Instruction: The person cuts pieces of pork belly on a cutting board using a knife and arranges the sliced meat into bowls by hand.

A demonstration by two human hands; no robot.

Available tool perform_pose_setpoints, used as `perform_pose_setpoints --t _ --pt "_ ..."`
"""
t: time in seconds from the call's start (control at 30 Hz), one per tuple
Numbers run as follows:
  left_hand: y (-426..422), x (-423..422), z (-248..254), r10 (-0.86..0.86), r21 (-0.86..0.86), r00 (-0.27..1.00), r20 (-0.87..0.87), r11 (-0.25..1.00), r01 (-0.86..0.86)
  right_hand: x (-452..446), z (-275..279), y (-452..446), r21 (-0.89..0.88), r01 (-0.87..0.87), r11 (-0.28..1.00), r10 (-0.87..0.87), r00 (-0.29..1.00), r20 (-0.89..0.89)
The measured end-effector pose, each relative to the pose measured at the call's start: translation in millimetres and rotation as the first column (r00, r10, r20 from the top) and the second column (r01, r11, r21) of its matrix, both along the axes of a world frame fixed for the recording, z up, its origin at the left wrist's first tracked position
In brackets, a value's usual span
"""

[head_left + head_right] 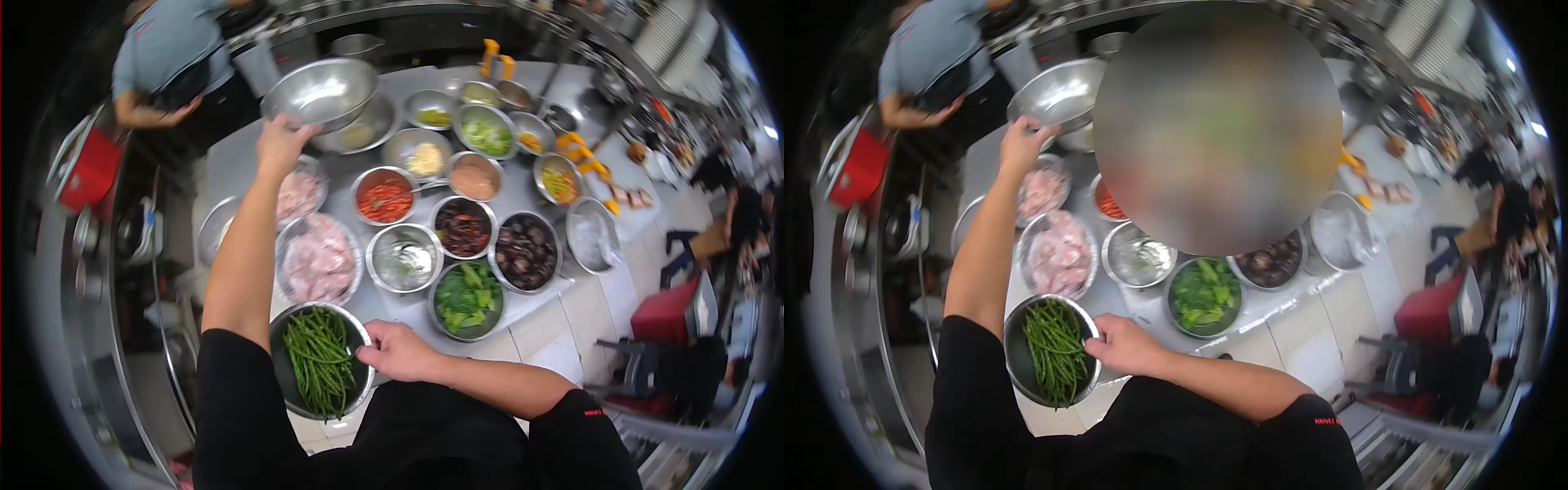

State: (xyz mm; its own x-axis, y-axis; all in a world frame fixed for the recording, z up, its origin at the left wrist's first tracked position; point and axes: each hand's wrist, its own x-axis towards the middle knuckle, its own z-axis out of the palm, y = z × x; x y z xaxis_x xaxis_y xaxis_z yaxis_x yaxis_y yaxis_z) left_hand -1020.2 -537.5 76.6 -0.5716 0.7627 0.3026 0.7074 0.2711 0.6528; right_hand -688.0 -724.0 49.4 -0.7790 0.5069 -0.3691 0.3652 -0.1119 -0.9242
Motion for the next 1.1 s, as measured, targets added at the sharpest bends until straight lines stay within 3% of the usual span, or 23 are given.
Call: perform_pose_setpoints --t 0.03,0.1,0.13,0.17,0.2,0.23,0.27,0.3,0.33,0.4,0.5,0.6,0.83,1.1 --pt "11.9 13.2 -3.0 -0.012 -0.036 1.000 -0.022 0.999 0.012 9.2 5.8 3.7 0.039 0.027 0.999 -0.025 0.999 -0.027" --pt "35.8 6.0 -30.5 -0.126 -0.198 0.987 0.098 0.970 0.143 30.4 21.0 15.9 0.190 0.032 0.981 -0.027 0.999 -0.028" --pt "36.7 3.3 -36.1 -0.277 -0.212 0.954 0.117 0.931 0.297 42.2 22.6 23.3 0.225 0.071 0.972 -0.061 0.997 -0.053" --pt "23.3 31.3 6.8 -0.345 -0.421 0.939 0.011 0.850 0.317 57.2 24.1 31.5 0.261 0.100 0.960 -0.081 0.993 -0.084" --pt "26.4 27.5 15.2 -0.389 -0.488 0.921 -0.005 0.805 0.337 74.9 26.8 38.1 0.339 0.180 0.923 -0.143 0.981 -0.133" --pt "36.9 16.6 15.0 -0.423 -0.505 0.905 0.045 0.772 0.386 96.4 32.9 46.3 0.278 0.219 0.935 -0.198 0.975 -0.101" --pt "36.5 45.2 52.4 -0.420 -0.613 0.901 -0.110 0.742 0.271 122.0 44.3 57.1 0.215 0.255 0.943 -0.245 0.967 -0.069" --pt "45.7 54.1 66.1 -0.423 -0.626 0.906 -0.026 0.713 0.316 150.2 58.4 69.4 0.154 0.285 0.946 -0.283 0.958 -0.037" --pt "46.3 90.4 105.5 -0.405 -0.620 0.909 0.095 0.690 0.373 181.1 86.5 84.1 0.000 0.334 0.943 -0.334 0.943 0.012" --pt "53.5 153.8 141.4 -0.434 -0.512 0.862 0.262 0.694 0.505 246.5 99.4 104.7 -0.105 0.474 0.874 -0.480 0.876 -0.042" --pt "67.4 224.9 155.1 -0.566 -0.312 0.734 0.375 0.668 0.675 355.1 115.6 135.8 0.034 0.649 0.760 -0.648 0.761 -0.038" --pt "75.5 296.7 154.9 -0.647 -0.254 0.626 0.436 0.579 0.775 461.8 113.7 170.6 -0.054 0.773 0.633 -0.774 0.628 -0.085" --pt "96.2 437.2 139.1 -0.611 -0.322 0.638 0.468 0.555 0.767 656.0 73.7 282.9 -0.060 0.883 0.465 -0.884 0.460 -0.087" --pt "129.2 536.0 122.9 -0.492 -0.181 0.561 0.666 0.623 0.761 750.6 35.5 418.7 -0.107 0.917 0.384 -0.923 0.382 -0.038"
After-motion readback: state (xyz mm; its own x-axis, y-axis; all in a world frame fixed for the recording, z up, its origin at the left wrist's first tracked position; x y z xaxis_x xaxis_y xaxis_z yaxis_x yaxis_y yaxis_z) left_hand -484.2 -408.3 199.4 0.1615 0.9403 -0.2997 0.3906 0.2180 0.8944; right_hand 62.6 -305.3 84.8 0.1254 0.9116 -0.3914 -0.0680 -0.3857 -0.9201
